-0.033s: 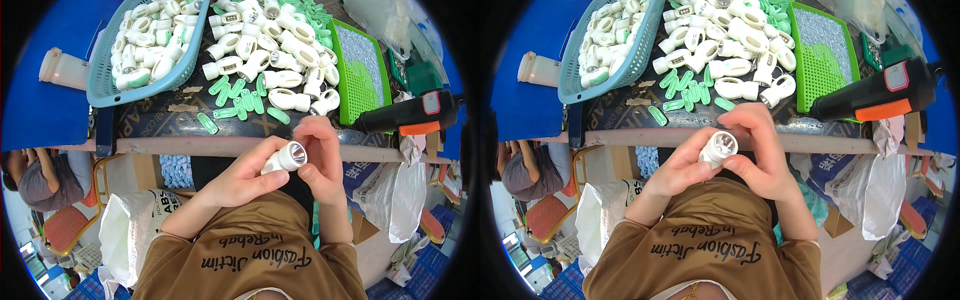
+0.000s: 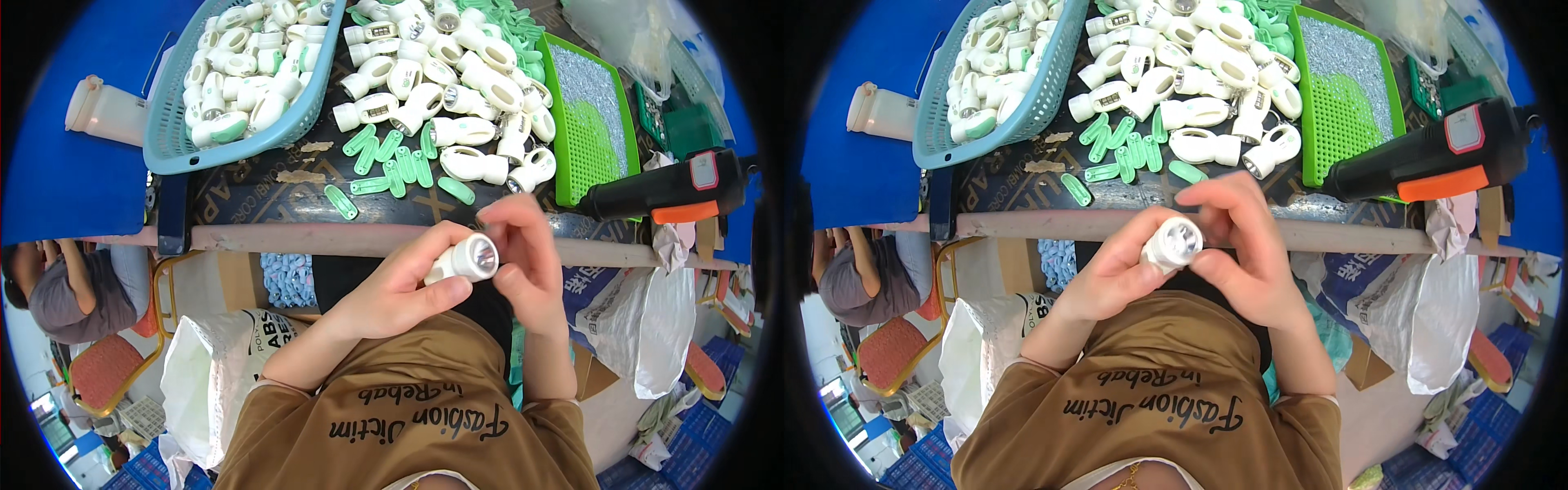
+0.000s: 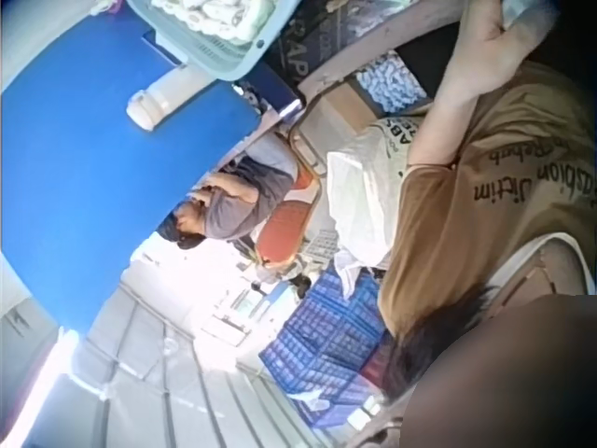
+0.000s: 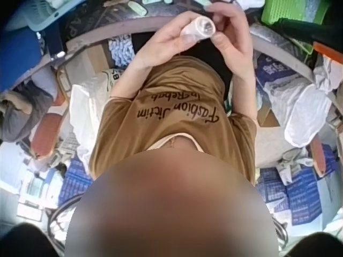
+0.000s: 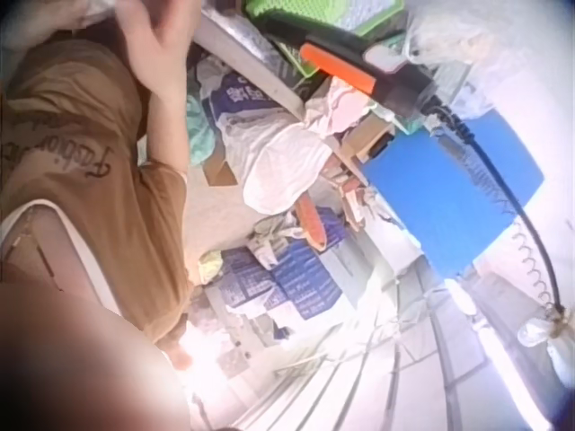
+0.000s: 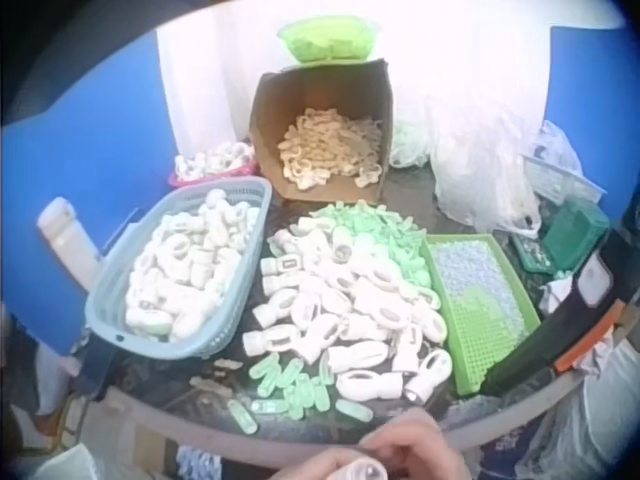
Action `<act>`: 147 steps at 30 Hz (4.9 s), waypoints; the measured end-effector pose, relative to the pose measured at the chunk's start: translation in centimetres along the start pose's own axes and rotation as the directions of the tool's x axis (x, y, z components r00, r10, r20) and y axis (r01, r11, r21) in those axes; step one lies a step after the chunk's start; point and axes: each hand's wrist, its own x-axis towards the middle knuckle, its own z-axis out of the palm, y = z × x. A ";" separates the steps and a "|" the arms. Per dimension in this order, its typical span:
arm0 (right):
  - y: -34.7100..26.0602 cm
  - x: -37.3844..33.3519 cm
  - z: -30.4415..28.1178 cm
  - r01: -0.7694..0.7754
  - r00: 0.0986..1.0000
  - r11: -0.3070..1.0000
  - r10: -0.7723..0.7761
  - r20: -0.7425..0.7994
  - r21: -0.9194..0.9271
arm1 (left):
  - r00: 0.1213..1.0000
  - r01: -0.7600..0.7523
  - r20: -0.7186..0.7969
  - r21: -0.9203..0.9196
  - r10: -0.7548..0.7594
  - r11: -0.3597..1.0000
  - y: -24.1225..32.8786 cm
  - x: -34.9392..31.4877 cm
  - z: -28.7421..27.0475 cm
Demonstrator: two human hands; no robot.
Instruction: Assembling and testing small plastic LED flashlights at a factory workbench.
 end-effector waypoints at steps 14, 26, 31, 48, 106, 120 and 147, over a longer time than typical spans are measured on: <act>0.7 -2.7 1.5 -0.392 0.903 0.580 0.391 0.178 0.714 | 0.981 -0.115 -0.004 0.793 0.193 0.599 1.1 -1.1 0.8; -0.7 -2.0 2.5 -0.278 0.956 0.721 0.272 0.110 0.634 | 0.939 0.047 -0.130 0.966 0.320 0.255 7.8 -2.0 -0.6; 0.4 -2.1 1.1 -0.273 0.946 0.886 0.319 -0.063 0.375 | 0.636 0.290 -0.072 0.945 0.768 -0.151 16.2 1.5 -9.5; 0.8 4.4 -0.3 -0.043 0.985 0.173 -0.159 -0.071 -0.984 | 0.954 -0.009 0.008 1.000 0.300 0.002 2.7 0.0 -4.0; -1.1 1.0 0.1 0.001 0.992 0.603 -0.101 -0.075 -0.797 | 0.950 0.024 -0.179 0.861 0.257 0.509 0.6 1.8 -2.7; -1.3 1.1 -0.2 0.029 0.977 0.673 -0.177 -0.123 -0.739 | 0.948 -0.001 -0.160 0.864 0.277 0.504 0.8 1.8 -2.9; -0.3 3.2 0.2 0.371 0.926 0.546 -0.279 0.255 -0.751 | 0.944 0.031 -0.200 0.848 0.263 0.530 0.6 1.8 -2.8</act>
